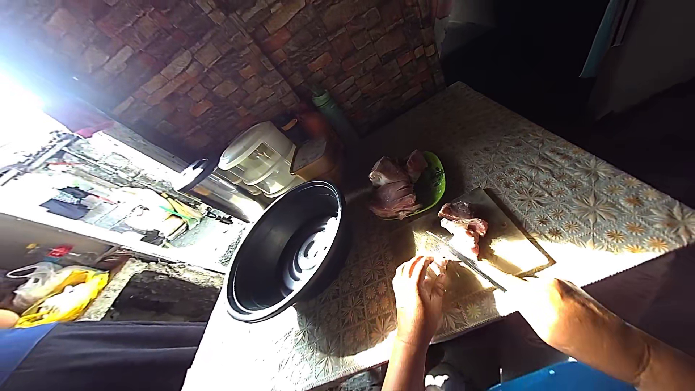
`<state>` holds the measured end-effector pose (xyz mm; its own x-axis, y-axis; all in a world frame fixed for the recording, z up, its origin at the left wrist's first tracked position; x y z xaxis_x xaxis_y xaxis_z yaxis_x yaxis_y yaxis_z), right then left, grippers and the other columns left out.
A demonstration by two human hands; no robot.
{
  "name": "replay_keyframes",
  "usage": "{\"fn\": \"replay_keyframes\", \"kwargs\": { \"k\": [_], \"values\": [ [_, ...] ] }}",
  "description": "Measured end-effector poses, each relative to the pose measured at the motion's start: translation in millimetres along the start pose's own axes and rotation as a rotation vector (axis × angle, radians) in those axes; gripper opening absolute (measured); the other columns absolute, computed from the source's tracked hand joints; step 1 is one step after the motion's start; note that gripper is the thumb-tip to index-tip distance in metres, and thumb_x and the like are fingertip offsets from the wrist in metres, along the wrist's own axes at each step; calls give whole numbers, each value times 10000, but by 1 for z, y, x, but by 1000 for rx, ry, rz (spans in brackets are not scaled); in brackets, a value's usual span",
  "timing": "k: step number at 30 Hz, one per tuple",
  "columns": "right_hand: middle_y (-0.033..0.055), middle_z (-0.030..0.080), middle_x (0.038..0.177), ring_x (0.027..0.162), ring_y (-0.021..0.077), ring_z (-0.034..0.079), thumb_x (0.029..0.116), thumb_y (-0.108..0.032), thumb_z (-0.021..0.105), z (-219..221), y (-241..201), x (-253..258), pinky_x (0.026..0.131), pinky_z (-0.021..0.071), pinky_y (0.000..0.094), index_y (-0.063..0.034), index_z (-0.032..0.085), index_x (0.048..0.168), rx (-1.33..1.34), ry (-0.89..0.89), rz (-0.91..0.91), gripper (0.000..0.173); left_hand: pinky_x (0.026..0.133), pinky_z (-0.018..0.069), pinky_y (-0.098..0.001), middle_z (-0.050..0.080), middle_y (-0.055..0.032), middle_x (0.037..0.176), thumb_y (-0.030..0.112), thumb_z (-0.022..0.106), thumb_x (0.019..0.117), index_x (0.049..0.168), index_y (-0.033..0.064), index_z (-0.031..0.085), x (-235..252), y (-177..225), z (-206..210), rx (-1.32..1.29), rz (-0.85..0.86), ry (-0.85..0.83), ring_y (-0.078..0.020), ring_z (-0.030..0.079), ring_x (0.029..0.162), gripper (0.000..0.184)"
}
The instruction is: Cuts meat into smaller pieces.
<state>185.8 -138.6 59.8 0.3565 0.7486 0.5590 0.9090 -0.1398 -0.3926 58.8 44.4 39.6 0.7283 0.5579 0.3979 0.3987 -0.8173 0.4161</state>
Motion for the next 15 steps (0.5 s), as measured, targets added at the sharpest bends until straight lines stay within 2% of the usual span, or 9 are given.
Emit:
{"fn": "replay_keyframes", "kwargs": {
  "k": [1, 2, 5, 7, 10, 12, 15],
  "values": [
    [76, 657, 638, 525, 246, 652, 889, -147, 477, -1, 2, 0, 472, 528, 400, -113, 761, 1233, 11, 0, 10, 447, 1024, 477, -558, 726, -65, 1227, 261, 706, 919, 1196, 117, 754, 6, 3, 4, 0, 13, -46, -314, 646, 1191, 316],
    [76, 654, 631, 515, 247, 646, 892, -138, 475, -2, 2, 0, 461, 520, 402, -114, 758, 1240, 25, 5, 8, 449, 1039, 464, -557, 732, -41, 1229, 231, 683, 935, 1207, 135, 754, 12, 6, 8, 24, 27, -93, -299, 646, 1201, 297],
    [78, 662, 645, 536, 250, 659, 893, -142, 480, -3, 5, -3, 476, 527, 411, -108, 761, 1208, 59, -6, 8, 423, 1024, 470, -537, 760, -25, 1155, 222, 642, 976, 1163, 144, 779, 25, 10, 16, 84, 33, -159, -271, 669, 1162, 245],
    [79, 648, 623, 517, 253, 645, 902, -152, 482, -5, 6, -4, 462, 516, 405, -107, 764, 1202, 50, 10, 7, 414, 1002, 474, -528, 762, -39, 1063, 239, 681, 948, 1117, 122, 781, 29, 11, 18, 95, 6, -185, -263, 686, 1083, 228],
    [78, 615, 588, 472, 261, 618, 887, -131, 480, -8, 3, -2, 423, 492, 402, -125, 756, 1238, -5, 40, 2, 446, 956, 507, -505, 766, -34, 957, 229, 763, 875, 1073, 78, 774, 28, 12, 18, 44, -37, -108, -253, 706, 984, 250],
    [76, 598, 575, 457, 269, 607, 865, -105, 493, -8, 0, -2, 411, 490, 421, -142, 741, 1272, -5, -8, 12, 479, 942, 502, -491, 757, -14, 918, 220, 815, 833, 1049, 64, 745, 24, 10, 16, -8, -110, -66, -232, 700, 945, 276],
    [77, 597, 574, 456, 279, 607, 858, -77, 514, -4, -6, -2, 415, 497, 433, -164, 718, 1325, -9, -83, 1, 517, 967, 498, -471, 760, 39, 940, 218, 790, 857, 953, 136, 770, 19, 10, 14, -2, -90, -62, -192, 696, 979, 127]
  ]
}}
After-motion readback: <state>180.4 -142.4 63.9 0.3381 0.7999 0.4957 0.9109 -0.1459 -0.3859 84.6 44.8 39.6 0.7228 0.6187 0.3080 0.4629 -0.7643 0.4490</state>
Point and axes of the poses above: each hand's wrist, its own x-axis towards the middle knuckle, its own z-axis out of the palm, y = z × x, the point moved 7 cm from there along x, towards the middle knuckle
